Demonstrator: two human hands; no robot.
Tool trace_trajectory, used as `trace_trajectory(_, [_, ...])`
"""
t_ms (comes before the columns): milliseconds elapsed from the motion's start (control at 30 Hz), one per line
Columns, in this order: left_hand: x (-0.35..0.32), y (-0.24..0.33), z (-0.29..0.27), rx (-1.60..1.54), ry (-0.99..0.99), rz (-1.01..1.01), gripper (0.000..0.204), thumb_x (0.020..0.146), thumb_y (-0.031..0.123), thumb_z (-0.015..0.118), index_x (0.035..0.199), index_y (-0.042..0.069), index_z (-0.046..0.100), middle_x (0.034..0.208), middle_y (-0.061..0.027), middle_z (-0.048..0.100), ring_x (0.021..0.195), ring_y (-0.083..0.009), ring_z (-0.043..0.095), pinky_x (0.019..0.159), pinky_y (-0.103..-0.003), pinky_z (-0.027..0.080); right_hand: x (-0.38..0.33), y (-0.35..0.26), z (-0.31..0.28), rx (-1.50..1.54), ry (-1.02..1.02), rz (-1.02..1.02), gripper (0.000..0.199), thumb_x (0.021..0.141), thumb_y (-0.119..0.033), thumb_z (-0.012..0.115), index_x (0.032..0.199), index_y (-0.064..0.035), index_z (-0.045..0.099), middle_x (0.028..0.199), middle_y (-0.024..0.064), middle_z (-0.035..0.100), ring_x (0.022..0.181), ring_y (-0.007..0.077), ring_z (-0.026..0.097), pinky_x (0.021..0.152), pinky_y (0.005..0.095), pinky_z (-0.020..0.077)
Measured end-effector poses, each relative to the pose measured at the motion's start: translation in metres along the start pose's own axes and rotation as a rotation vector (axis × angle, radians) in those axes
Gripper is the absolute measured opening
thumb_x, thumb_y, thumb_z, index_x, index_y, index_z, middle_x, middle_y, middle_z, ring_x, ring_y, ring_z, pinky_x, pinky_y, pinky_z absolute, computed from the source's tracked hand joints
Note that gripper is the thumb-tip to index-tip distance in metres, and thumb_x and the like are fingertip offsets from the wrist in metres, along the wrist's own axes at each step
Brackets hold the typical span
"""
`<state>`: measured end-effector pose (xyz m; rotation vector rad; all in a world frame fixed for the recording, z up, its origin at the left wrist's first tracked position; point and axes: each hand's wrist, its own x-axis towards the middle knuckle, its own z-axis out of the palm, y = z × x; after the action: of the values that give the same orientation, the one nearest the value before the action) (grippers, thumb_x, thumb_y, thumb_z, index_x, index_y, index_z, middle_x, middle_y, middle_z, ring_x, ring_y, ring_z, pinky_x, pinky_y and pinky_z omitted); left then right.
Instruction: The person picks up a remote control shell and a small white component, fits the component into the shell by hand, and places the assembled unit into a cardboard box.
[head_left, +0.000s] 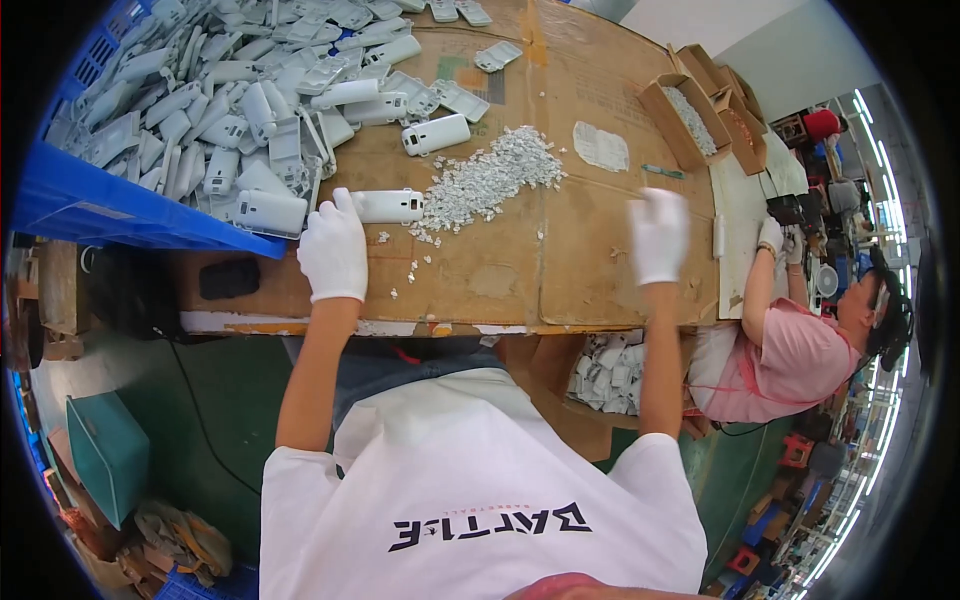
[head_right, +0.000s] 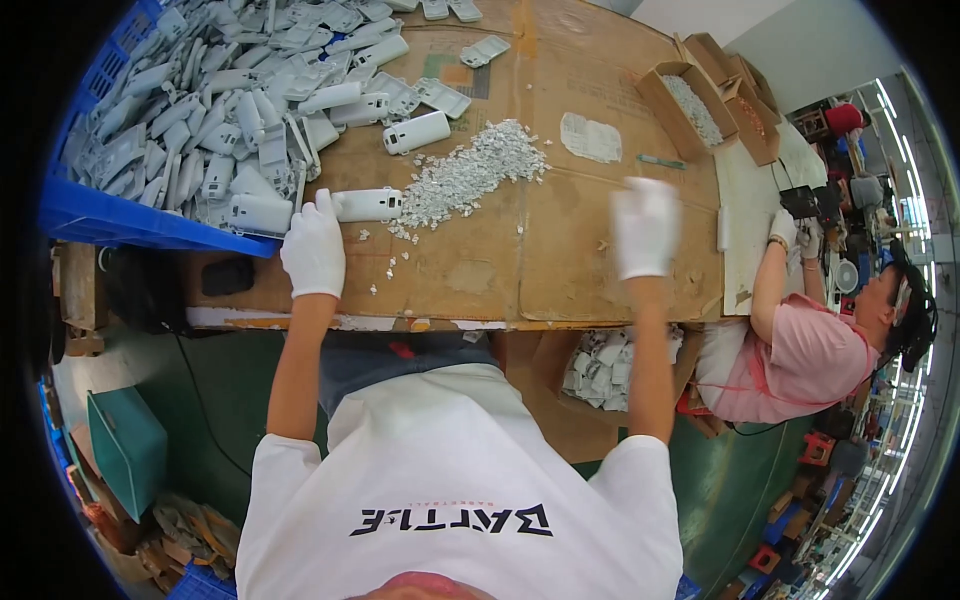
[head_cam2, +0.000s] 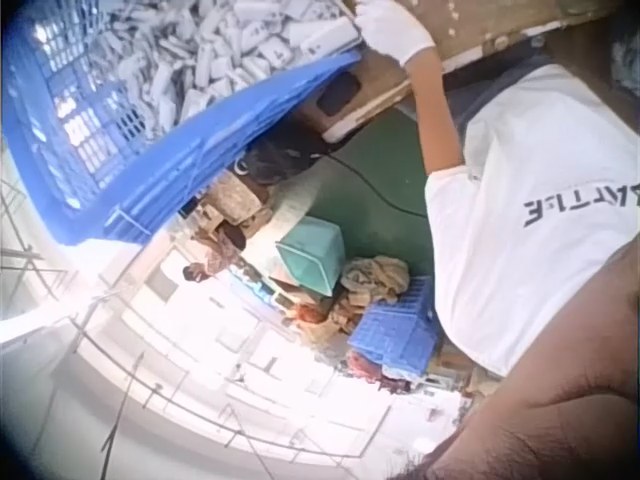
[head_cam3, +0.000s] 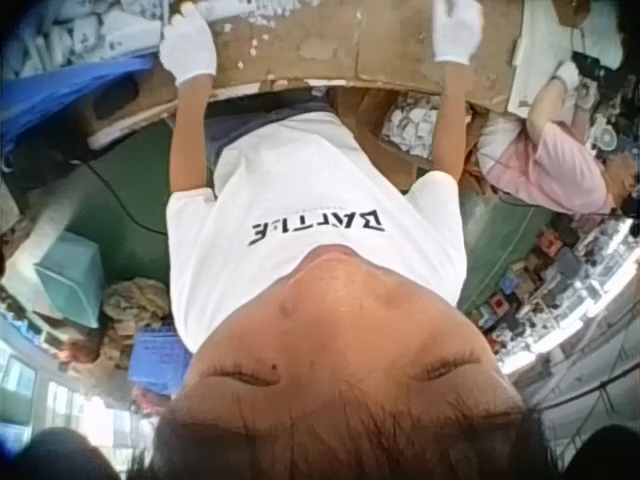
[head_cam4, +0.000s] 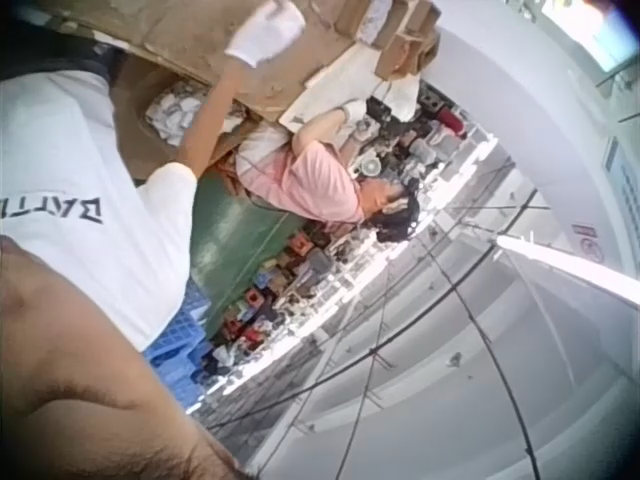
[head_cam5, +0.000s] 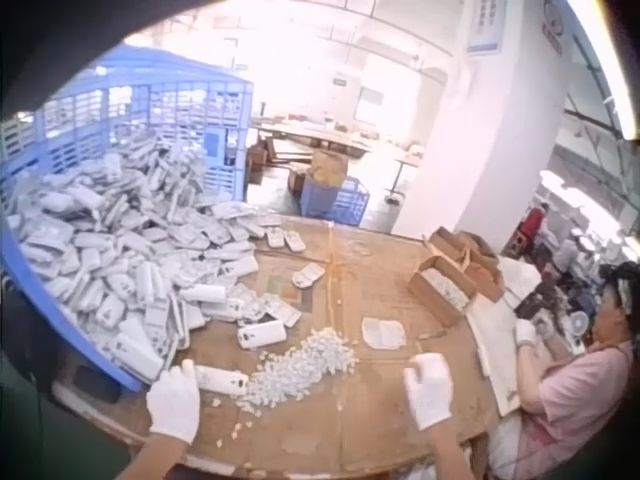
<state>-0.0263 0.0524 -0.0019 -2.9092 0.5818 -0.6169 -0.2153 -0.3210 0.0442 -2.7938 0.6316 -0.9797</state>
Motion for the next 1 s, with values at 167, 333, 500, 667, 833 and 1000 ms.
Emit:
trace_trajectory(167, [0.002,-0.016,-0.020,-0.384,-0.152,-0.132,0.028,0.100,0.023,0.054,0.128,0.019,0.054,0.092,-0.0115,0.069,0.069,-0.0308,0.071,0.056,-0.046,0.056,-0.037,-0.131,0.061,0.322,-0.236,-0.154,0.013,0.084,-0.009,0.072,0.096,-0.0107,0.067,0.092,0.0082,0.064,0.086,0.0295,0.065,0.075,0.0385,0.0537])
trace_trajectory(333, [-0.021,-0.028,-0.039,-1.089,-0.245,-0.170,0.052,0.096,0.007,0.047,0.147,0.017,0.045,0.118,-0.0218,0.068,0.104,-0.0404,0.067,0.089,-0.045,0.052,-0.038,-0.127,0.086,0.203,-0.211,-0.175,0.010,0.084,-0.015,0.072,0.089,-0.0127,0.063,0.090,0.0051,0.061,0.084,0.0264,0.065,0.070,0.0390,0.0553])
trace_trajectory(500, [-0.033,-0.003,-0.047,-1.404,-0.415,-0.354,0.063,0.091,-0.003,0.047,0.150,0.020,0.042,0.126,-0.0205,0.064,0.109,-0.0350,0.067,0.091,-0.041,0.052,-0.030,-0.133,0.078,0.128,-0.355,-0.163,0.010,0.085,-0.017,0.070,0.086,-0.0119,0.061,0.089,0.0070,0.061,0.082,0.0281,0.066,0.065,0.0417,0.0562])
trace_trajectory(667, [-0.039,0.018,-0.057,-1.370,-0.404,-0.113,0.077,0.081,-0.008,0.047,0.154,0.015,0.038,0.144,-0.0180,0.050,0.133,-0.0353,0.050,0.110,-0.040,0.041,-0.025,-0.137,0.079,-0.006,-0.354,-0.158,0.010,0.087,-0.016,0.068,0.086,-0.0101,0.059,0.089,0.0112,0.061,0.082,0.0297,0.069,0.067,0.0427,0.0575])
trace_trajectory(833, [-0.043,0.027,-0.060,-1.353,-0.388,-0.061,0.071,0.081,-0.007,0.050,0.150,0.009,0.040,0.143,-0.0189,0.052,0.133,-0.0347,0.051,0.110,-0.040,0.042,-0.020,-0.126,0.080,0.061,-0.445,-0.068,0.010,0.086,-0.014,0.068,0.091,-0.0094,0.060,0.089,0.0127,0.062,0.087,0.0330,0.068,0.071,0.0440,0.0575])
trace_trajectory(1000, [-0.050,0.038,-0.053,-1.401,-0.407,-0.059,0.069,0.083,-0.005,0.054,0.150,0.008,0.041,0.144,-0.0198,0.052,0.134,-0.0339,0.051,0.110,-0.040,0.042,-0.014,-0.112,0.068,0.162,-0.521,-0.146,0.010,0.087,-0.010,0.065,0.096,-0.0090,0.061,0.090,0.0138,0.062,0.086,0.0354,0.067,0.073,0.0458,0.0568])
